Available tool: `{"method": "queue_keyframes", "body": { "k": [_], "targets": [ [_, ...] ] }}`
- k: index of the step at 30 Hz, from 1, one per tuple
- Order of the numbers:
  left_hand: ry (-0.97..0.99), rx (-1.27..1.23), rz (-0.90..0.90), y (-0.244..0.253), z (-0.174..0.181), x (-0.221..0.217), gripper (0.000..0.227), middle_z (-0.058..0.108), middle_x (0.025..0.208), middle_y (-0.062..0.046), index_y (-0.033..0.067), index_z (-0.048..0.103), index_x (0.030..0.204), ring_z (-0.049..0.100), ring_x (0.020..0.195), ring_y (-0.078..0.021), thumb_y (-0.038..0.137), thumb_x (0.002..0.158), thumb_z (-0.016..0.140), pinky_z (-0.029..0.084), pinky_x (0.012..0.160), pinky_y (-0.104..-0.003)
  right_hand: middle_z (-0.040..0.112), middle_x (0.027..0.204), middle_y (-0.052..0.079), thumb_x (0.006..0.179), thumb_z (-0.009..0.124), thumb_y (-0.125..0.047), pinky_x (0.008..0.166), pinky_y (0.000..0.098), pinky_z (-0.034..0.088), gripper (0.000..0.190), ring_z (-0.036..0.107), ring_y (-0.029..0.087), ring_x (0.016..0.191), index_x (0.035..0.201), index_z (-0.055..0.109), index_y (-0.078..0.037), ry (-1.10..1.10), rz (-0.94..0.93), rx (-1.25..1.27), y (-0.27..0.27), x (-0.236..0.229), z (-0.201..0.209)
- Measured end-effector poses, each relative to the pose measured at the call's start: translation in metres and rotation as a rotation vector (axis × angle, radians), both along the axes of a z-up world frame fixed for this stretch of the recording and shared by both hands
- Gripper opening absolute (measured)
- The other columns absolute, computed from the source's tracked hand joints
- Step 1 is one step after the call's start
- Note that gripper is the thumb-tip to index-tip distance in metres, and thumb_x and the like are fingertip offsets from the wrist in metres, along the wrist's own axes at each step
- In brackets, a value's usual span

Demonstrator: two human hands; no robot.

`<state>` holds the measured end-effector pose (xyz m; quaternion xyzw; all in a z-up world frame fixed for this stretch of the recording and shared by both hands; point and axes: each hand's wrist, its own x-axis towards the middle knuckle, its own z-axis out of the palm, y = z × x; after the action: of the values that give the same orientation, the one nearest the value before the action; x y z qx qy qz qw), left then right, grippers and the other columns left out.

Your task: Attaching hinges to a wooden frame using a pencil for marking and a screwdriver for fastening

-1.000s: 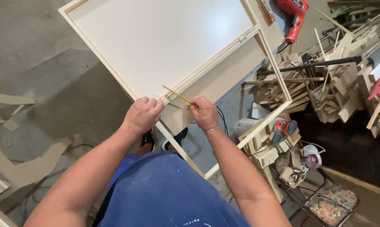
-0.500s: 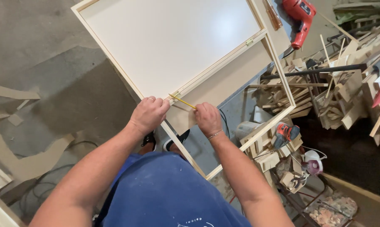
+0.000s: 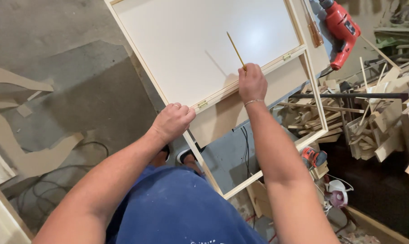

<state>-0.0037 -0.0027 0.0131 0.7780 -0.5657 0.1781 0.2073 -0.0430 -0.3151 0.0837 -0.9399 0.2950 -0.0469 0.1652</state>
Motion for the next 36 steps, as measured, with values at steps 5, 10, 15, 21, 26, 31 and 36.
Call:
{"method": "queue_keyframes", "body": {
  "k": [5,10,15,21,26,31,36],
  "targets": [
    [0.012,0.018,0.002,0.000,-0.001,-0.001,0.029,0.056,0.073,-0.006,0.0143,0.063,0.098,0.060,0.069,-0.0263,0.026,0.072,0.063,0.053,0.068,-0.039,0.065,0.089,0.007,0.098,0.059,-0.053,0.078,0.0531,0.058,0.034,0.073,0.036,0.089,0.097,0.070,-0.021,0.250,0.077,-0.191,-0.032,0.021,-0.033],
    [0.023,0.004,-0.005,0.000,-0.008,-0.001,0.028,0.058,0.073,-0.006,0.0146,0.063,0.097,0.061,0.069,-0.0264,0.027,0.073,0.062,0.053,0.068,-0.039,0.070,0.089,0.004,0.099,0.057,-0.063,0.082,0.0528,0.058,0.043,0.073,0.035,0.092,0.108,0.074,-0.025,0.249,-0.042,-0.065,-0.013,0.002,0.008],
    [0.026,-0.009,0.008,0.000,-0.015,-0.002,0.025,0.058,0.073,-0.006,0.0150,0.064,0.097,0.061,0.069,-0.0265,0.026,0.074,0.060,0.052,0.067,-0.039,0.073,0.097,0.001,0.082,0.067,-0.038,0.098,0.0474,0.051,0.038,0.069,0.027,0.108,0.114,0.061,-0.020,0.266,-0.214,0.331,0.038,-0.034,0.107],
    [0.031,-0.017,0.024,0.002,-0.005,-0.003,0.020,0.060,0.069,-0.004,0.0158,0.064,0.096,0.062,0.064,-0.0251,0.021,0.077,0.059,0.053,0.063,-0.038,0.076,0.097,0.012,0.092,0.069,-0.003,0.091,0.0339,0.055,0.033,0.067,0.014,0.097,0.124,0.072,-0.010,-0.056,0.015,0.631,0.097,-0.070,0.219],
    [0.014,-0.017,0.022,0.003,0.022,0.000,0.025,0.061,0.067,-0.006,0.0191,0.067,0.106,0.063,0.061,-0.0259,0.020,0.083,0.060,0.054,0.061,-0.039,0.074,0.089,0.010,0.089,0.078,-0.034,0.080,0.0445,0.053,0.023,0.071,0.033,0.086,0.105,0.071,-0.019,0.153,-0.137,0.170,0.106,-0.079,0.231],
    [0.029,-0.017,0.014,0.002,0.015,0.000,0.016,0.062,0.066,-0.007,0.0177,0.067,0.098,0.063,0.060,-0.0268,0.021,0.084,0.060,0.054,0.060,-0.039,0.072,0.085,0.007,0.092,0.078,-0.022,0.075,0.0340,0.057,0.016,0.068,0.018,0.077,0.107,0.076,-0.016,-0.094,-0.096,0.286,0.118,-0.075,0.213],
    [0.031,0.001,0.010,0.000,-0.001,0.000,0.013,0.063,0.066,-0.006,0.0159,0.064,0.097,0.064,0.060,-0.0260,0.021,0.086,0.059,0.054,0.059,-0.039,0.073,0.084,0.014,0.099,0.073,-0.032,0.072,0.0450,0.057,0.016,0.073,0.034,0.083,0.107,0.076,-0.019,-0.061,-0.036,0.100,0.127,-0.064,0.192]
  ]
}}
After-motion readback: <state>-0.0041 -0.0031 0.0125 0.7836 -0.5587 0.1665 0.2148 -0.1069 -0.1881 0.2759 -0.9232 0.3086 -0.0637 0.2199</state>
